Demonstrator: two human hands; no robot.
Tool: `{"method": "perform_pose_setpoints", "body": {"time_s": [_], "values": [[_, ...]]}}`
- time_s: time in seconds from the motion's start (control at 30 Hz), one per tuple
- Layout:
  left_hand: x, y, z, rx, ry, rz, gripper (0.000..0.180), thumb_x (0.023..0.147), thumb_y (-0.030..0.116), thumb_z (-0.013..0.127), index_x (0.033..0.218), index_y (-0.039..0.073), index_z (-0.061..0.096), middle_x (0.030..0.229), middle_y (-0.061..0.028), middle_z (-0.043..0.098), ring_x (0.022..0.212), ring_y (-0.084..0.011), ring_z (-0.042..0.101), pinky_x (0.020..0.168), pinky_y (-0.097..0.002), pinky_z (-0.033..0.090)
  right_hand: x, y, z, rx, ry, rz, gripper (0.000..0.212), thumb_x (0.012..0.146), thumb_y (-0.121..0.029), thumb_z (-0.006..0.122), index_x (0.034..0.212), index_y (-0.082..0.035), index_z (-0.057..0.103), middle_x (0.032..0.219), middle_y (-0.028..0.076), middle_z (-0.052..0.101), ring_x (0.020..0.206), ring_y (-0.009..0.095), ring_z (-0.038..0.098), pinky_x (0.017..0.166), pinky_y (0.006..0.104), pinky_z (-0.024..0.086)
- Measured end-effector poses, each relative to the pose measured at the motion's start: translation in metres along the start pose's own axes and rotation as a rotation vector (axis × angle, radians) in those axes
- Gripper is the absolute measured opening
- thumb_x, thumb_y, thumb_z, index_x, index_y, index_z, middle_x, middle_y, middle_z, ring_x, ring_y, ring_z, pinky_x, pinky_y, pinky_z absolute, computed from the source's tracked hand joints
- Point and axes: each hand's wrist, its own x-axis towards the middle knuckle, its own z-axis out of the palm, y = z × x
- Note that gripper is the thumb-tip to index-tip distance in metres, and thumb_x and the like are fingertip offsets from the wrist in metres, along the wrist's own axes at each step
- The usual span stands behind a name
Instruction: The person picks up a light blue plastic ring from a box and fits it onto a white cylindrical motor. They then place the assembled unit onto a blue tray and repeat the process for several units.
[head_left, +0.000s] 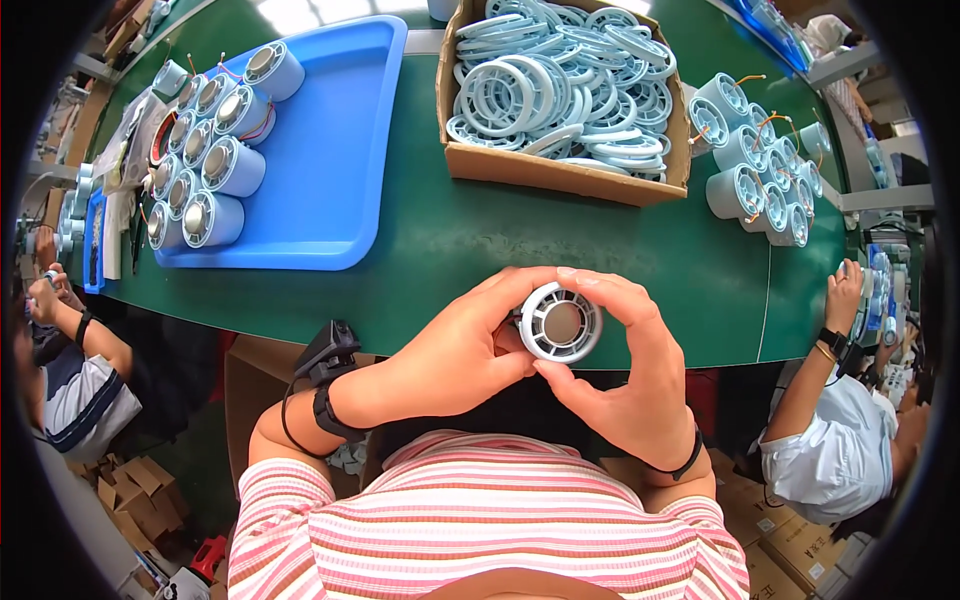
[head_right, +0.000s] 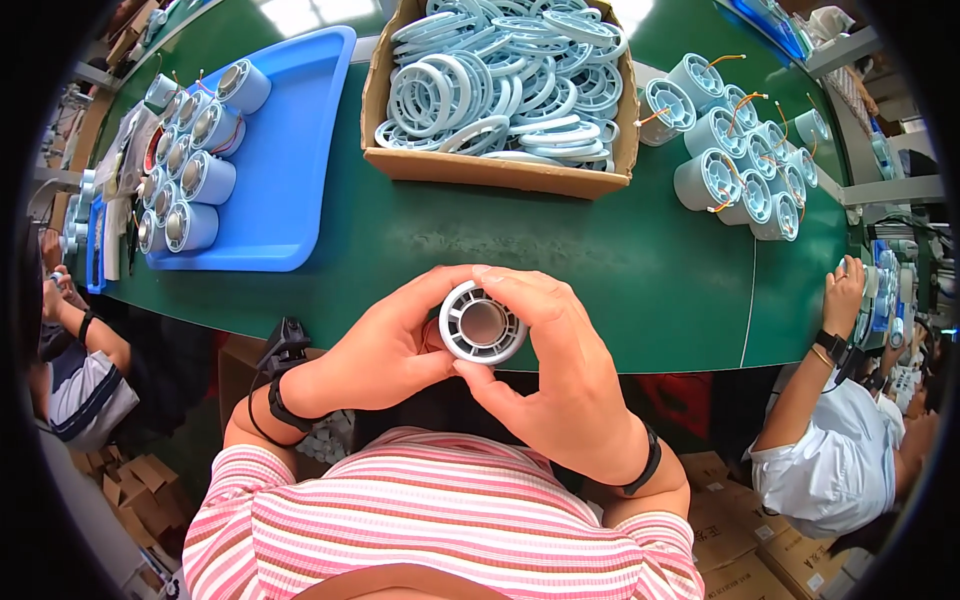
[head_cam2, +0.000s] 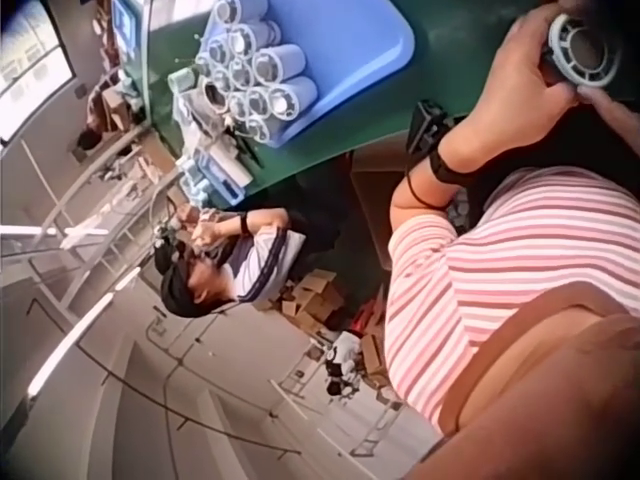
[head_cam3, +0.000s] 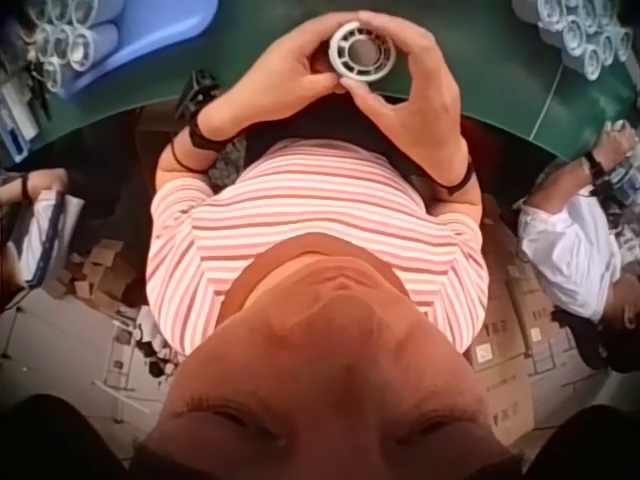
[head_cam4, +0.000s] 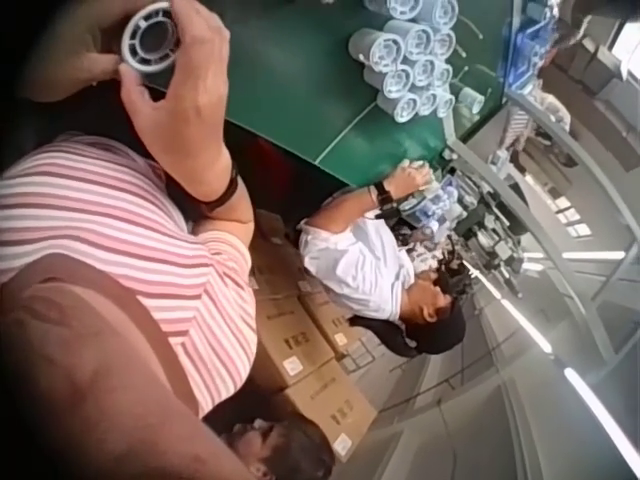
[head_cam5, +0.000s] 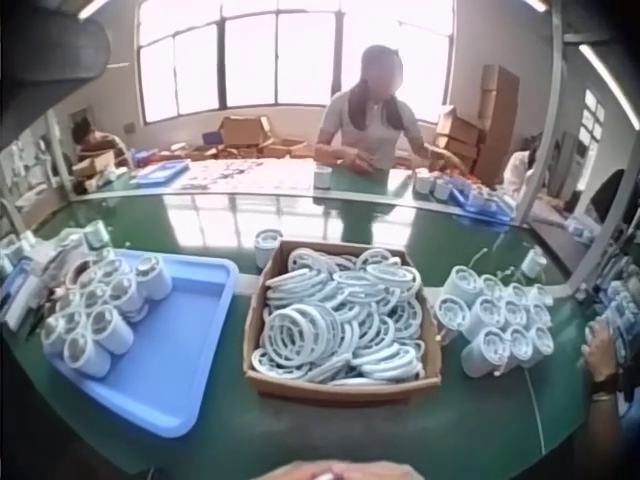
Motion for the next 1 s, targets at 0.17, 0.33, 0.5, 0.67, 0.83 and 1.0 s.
{"method": "perform_pose_setpoints", "body": {"time_s": [0.17,0.33,0.5,0.67,0.83,1.0], "values": [[0.003,0.009,-0.003,0.058,-0.047,-0.060,0.068,0.092,-0.008,0.069,0.153,0.007,0.042,0.141,-0.0075,0.051,0.128,-0.0161,0.058,0.101,-0.0307,0.056,0.002,0.000,0.000,-0.018,-0.034,0.026,0.070,0.070,0.005,0.086,0.133,-0.003,0.056,0.129,0.015,0.067,0.122,0.031,0.064,0.104,0.0397,0.051],[0.006,0.012,-0.008,0.085,-0.071,-0.070,0.064,0.091,-0.008,0.069,0.149,0.005,0.047,0.139,-0.0069,0.052,0.128,-0.0158,0.057,0.100,-0.0303,0.056,0.006,0.003,-0.007,0.000,-0.086,-0.001,0.069,0.069,0.006,0.085,0.130,-0.004,0.056,0.129,0.015,0.067,0.121,0.031,0.065,0.102,0.0394,0.052],[0.006,0.024,-0.019,-0.231,-0.152,-0.270,0.060,0.097,0.001,0.067,0.153,0.004,0.044,0.146,-0.0083,0.050,0.130,-0.0183,0.057,0.103,-0.0326,0.055,0.006,0.004,-0.005,-0.020,-0.085,0.002,0.066,0.069,0.006,0.084,0.127,-0.005,0.056,0.128,0.015,0.067,0.120,0.031,0.065,0.101,0.0396,0.052],[0.010,0.032,-0.024,-0.443,-0.153,-0.419,0.060,0.102,0.012,0.066,0.156,0.005,0.041,0.151,-0.0107,0.048,0.129,-0.0213,0.059,0.107,-0.0362,0.054,0.007,0.007,-0.004,0.015,-0.078,-0.010,0.065,0.069,0.007,0.084,0.127,-0.005,0.056,0.127,0.015,0.067,0.119,0.032,0.065,0.100,0.0402,0.053],[0.009,0.028,-0.025,-0.403,-0.142,-0.407,0.060,0.102,0.015,0.068,0.156,0.004,0.043,0.144,-0.0115,0.055,0.121,-0.0190,0.063,0.099,-0.0334,0.058,0.002,0.005,0.000,-0.156,-0.042,-0.085,0.067,0.068,0.006,0.084,0.130,-0.005,0.059,0.129,0.015,0.066,0.120,0.034,0.063,0.101,0.0422,0.052],[-0.012,0.035,-0.020,0.089,0.102,-0.038,0.050,0.099,0.014,0.072,0.145,0.003,0.056,0.131,-0.0129,0.064,0.113,-0.0164,0.067,0.086,-0.0303,0.059,-0.014,0.003,-0.025,-0.388,-0.050,-0.033,0.066,0.067,0.007,0.081,0.130,-0.006,0.063,0.133,0.014,0.063,0.123,0.035,0.060,0.106,0.0438,0.048]]}}
